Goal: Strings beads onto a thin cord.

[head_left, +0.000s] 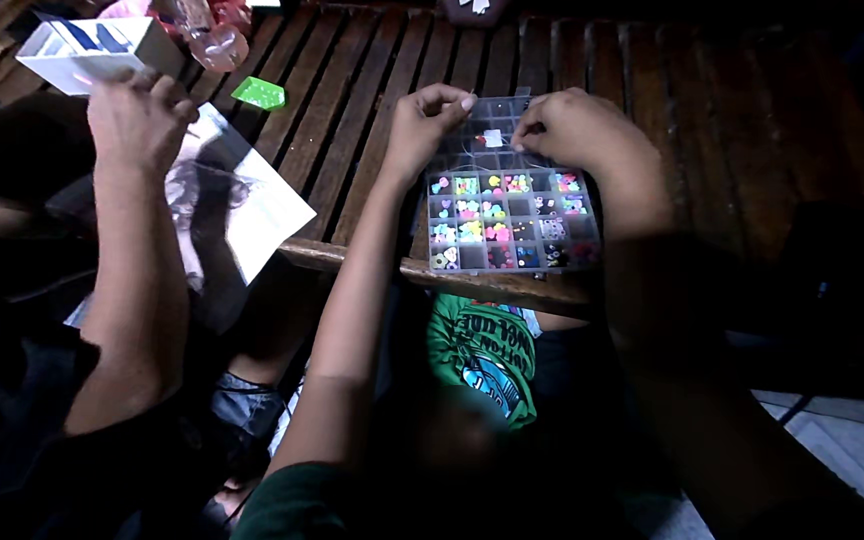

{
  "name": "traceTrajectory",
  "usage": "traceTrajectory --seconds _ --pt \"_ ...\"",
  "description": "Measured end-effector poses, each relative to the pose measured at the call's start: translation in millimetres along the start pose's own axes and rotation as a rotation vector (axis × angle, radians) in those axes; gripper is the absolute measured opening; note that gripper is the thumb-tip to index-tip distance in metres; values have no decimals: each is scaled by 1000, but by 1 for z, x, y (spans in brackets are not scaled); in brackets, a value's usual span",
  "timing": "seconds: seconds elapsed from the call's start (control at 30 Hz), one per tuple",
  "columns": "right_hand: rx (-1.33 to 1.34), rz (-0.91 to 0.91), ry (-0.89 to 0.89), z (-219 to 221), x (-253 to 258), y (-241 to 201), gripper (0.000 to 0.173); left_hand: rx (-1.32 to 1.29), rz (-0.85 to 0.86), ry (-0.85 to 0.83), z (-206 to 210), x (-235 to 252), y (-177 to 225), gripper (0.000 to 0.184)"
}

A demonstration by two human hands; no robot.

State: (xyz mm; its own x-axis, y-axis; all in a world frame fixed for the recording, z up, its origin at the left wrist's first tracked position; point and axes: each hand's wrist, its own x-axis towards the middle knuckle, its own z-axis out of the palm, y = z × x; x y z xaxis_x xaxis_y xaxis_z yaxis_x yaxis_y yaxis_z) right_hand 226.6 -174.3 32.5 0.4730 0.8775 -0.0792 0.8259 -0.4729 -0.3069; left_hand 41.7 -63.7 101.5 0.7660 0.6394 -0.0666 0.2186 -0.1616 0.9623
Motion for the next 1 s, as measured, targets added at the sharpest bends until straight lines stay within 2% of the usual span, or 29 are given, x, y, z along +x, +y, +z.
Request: traceTrajectory --seconds 0.03,0.07,0.1,0.23,0.7,0.87,1.0 --pt "-19 12 -16 0 1 -1 19 -83 278 -31 9 42 -59 8" --pt "-44 29 -26 0 1 -2 20 -131 412 -73 14 73 -94 8" --pt "-63 45 -33 0 1 -2 20 -153 445 -100 17 87 -106 8" --pt "-76 64 -41 -1 0 -2 20 -136 399 -111 16 89 -105 10" --pt "-161 44 4 7 2 -7 23 -133 401 -116 17 88 -105 10" --pt "-67 42 23 2 1 -2 23 -143 398 -107 17 88 -105 8" --pt "140 -68 158 -2 -1 0 24 -148 396 -109 17 88 -105 10"
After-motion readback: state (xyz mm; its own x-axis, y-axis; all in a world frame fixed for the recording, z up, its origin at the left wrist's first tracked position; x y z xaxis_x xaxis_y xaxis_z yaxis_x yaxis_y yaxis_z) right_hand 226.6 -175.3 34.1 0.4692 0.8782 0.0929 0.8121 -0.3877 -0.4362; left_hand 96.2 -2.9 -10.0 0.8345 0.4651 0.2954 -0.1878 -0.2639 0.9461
